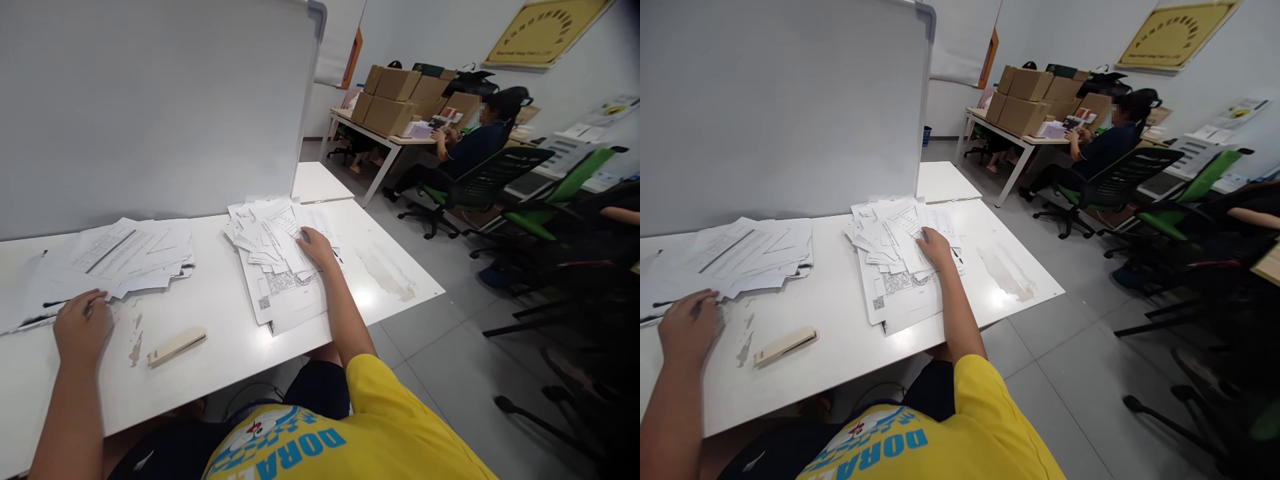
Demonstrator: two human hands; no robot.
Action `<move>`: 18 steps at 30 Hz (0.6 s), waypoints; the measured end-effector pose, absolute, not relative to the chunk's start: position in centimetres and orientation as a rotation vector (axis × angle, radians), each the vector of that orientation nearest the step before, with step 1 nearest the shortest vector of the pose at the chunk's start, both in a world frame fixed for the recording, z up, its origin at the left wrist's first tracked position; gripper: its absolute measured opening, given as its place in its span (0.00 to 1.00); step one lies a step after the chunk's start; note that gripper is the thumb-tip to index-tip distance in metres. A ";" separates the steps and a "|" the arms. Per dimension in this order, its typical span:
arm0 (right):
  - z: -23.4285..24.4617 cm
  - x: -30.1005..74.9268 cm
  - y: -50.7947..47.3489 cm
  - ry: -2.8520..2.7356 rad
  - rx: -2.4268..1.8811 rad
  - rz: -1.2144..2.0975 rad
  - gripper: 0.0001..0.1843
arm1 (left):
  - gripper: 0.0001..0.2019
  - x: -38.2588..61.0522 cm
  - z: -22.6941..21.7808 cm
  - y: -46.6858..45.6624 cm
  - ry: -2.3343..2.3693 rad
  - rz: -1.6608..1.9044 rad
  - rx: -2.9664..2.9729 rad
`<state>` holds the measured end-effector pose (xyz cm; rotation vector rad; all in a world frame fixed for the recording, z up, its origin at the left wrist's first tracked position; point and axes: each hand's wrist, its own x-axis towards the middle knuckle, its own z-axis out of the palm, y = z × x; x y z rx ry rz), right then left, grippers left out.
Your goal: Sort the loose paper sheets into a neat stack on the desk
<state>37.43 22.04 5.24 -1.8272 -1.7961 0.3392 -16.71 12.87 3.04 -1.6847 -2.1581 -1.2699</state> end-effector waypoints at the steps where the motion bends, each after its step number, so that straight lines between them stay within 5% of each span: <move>1: 5.3 37.3 22.1 -1.813 -1.854 0.305 0.28 | 0.17 -16.7 3.1 12.8 -2.172 -1.268 -1.683; 8: 5.8 35.9 21.5 -1.915 -1.931 0.063 0.28 | 0.11 -16.0 3.5 12.8 -2.213 -1.313 -1.627; 14: 7.1 34.9 17.9 -1.751 -1.699 0.168 0.27 | 0.09 -13.6 5.9 12.6 -2.087 -1.334 -1.725; 18: 6.0 31.8 11.8 -1.622 -1.353 0.435 0.22 | 0.15 -4.0 6.0 8.0 -2.077 -1.875 -2.055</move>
